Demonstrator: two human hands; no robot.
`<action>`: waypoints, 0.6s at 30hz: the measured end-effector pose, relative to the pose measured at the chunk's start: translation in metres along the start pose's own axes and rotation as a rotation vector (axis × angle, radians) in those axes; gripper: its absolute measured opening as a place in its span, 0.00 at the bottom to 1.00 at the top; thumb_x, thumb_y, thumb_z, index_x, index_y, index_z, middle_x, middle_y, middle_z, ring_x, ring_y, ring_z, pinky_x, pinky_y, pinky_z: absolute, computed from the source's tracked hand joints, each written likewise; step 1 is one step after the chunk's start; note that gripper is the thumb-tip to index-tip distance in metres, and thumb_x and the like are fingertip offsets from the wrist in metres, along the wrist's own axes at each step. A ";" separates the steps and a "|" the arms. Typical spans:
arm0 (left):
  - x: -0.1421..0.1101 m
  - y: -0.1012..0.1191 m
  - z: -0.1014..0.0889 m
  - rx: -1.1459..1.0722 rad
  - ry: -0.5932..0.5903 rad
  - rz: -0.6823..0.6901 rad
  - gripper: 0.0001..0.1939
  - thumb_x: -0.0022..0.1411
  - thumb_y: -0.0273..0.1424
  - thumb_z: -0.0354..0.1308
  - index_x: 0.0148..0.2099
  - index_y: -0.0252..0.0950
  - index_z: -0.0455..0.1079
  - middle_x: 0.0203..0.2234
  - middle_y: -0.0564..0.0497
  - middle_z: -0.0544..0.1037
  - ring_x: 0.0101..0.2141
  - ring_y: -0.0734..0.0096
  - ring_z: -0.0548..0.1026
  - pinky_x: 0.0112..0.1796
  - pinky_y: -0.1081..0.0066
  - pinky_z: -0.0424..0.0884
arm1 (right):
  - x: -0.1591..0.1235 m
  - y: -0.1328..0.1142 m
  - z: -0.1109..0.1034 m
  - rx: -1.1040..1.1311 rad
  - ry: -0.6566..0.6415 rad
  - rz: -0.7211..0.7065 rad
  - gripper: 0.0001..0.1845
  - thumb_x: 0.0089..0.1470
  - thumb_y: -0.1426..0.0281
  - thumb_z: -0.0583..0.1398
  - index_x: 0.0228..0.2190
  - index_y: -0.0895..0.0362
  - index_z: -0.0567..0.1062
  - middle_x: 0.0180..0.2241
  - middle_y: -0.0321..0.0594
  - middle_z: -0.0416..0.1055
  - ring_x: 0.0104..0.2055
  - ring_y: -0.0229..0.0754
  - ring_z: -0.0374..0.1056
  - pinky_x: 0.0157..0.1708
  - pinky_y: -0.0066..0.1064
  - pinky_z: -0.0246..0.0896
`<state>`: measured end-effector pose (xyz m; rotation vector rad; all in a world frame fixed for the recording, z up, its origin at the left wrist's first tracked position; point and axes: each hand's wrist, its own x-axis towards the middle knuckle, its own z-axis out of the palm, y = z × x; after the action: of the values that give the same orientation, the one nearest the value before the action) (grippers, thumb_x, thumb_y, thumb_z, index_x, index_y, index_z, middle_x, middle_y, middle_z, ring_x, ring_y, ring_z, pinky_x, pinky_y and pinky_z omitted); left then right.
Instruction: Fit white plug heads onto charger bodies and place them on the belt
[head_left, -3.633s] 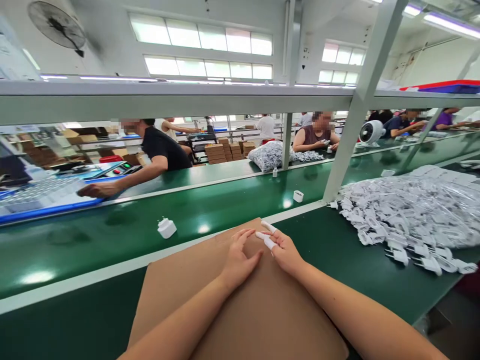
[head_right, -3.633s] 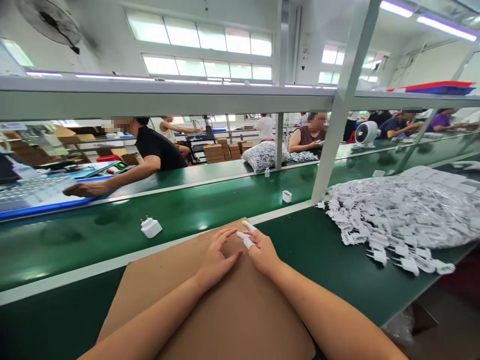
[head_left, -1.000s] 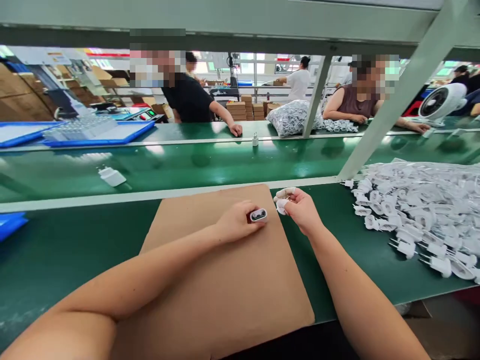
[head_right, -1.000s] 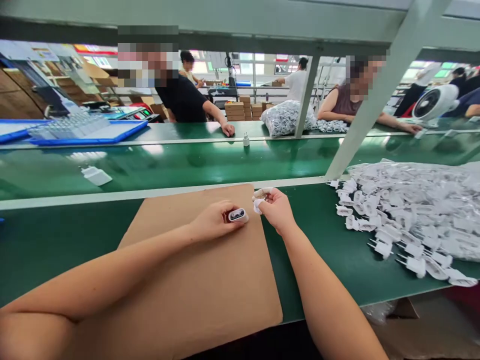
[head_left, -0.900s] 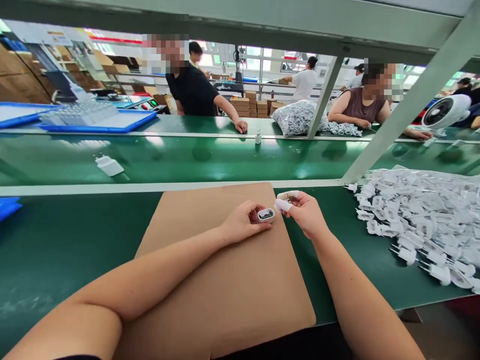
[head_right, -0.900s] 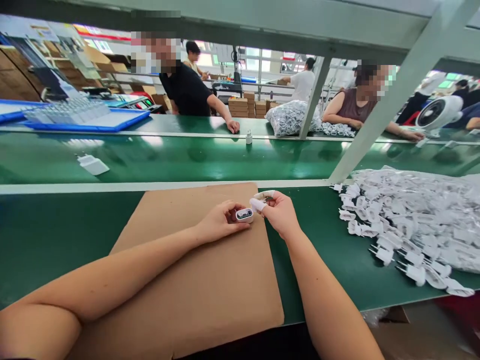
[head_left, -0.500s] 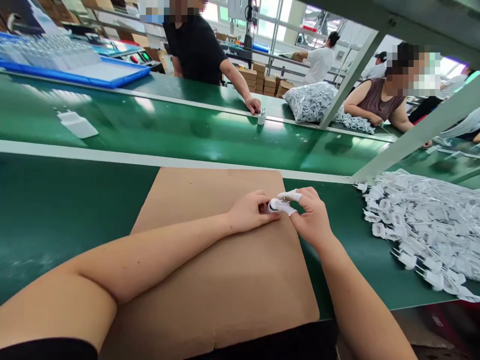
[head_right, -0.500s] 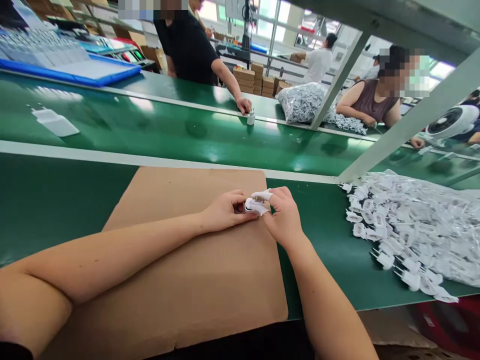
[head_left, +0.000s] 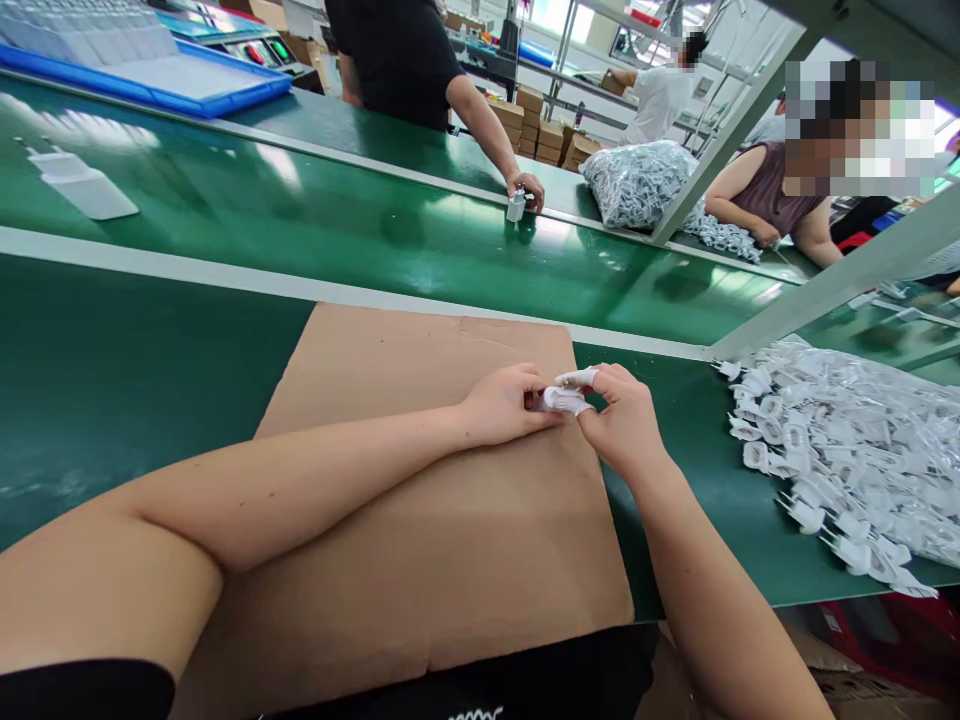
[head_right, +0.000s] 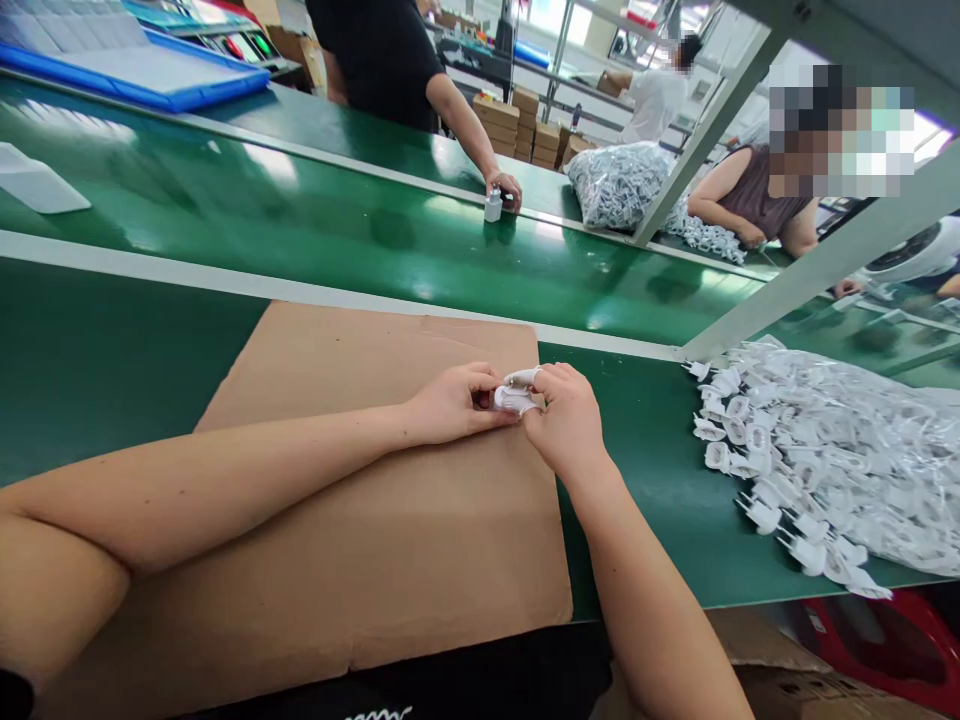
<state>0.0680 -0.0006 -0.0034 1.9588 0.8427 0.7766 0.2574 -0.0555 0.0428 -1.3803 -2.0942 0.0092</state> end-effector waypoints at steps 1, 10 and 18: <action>0.000 0.001 0.000 0.004 0.000 -0.003 0.14 0.57 0.40 0.71 0.33 0.35 0.76 0.31 0.52 0.72 0.29 0.72 0.70 0.31 0.70 0.66 | 0.000 -0.001 0.000 0.010 -0.001 0.037 0.19 0.44 0.82 0.60 0.36 0.52 0.83 0.29 0.38 0.76 0.34 0.46 0.68 0.41 0.40 0.66; -0.006 -0.001 0.001 0.061 0.239 0.266 0.07 0.61 0.32 0.64 0.41 0.38 0.79 0.36 0.49 0.77 0.35 0.67 0.76 0.37 0.67 0.72 | -0.010 0.007 0.020 0.502 0.090 0.209 0.30 0.51 0.65 0.72 0.56 0.47 0.77 0.53 0.42 0.76 0.53 0.48 0.74 0.56 0.45 0.70; -0.013 0.001 -0.001 0.527 0.588 0.573 0.14 0.70 0.39 0.58 0.53 0.46 0.80 0.43 0.49 0.83 0.47 0.60 0.74 0.51 0.57 0.58 | -0.012 -0.009 -0.003 0.333 0.259 -0.099 0.25 0.54 0.80 0.64 0.50 0.44 0.82 0.50 0.39 0.79 0.51 0.47 0.77 0.52 0.42 0.75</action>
<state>0.0599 -0.0106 -0.0042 2.5322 0.8818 1.6587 0.2540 -0.0704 0.0427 -1.0208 -1.8445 0.1260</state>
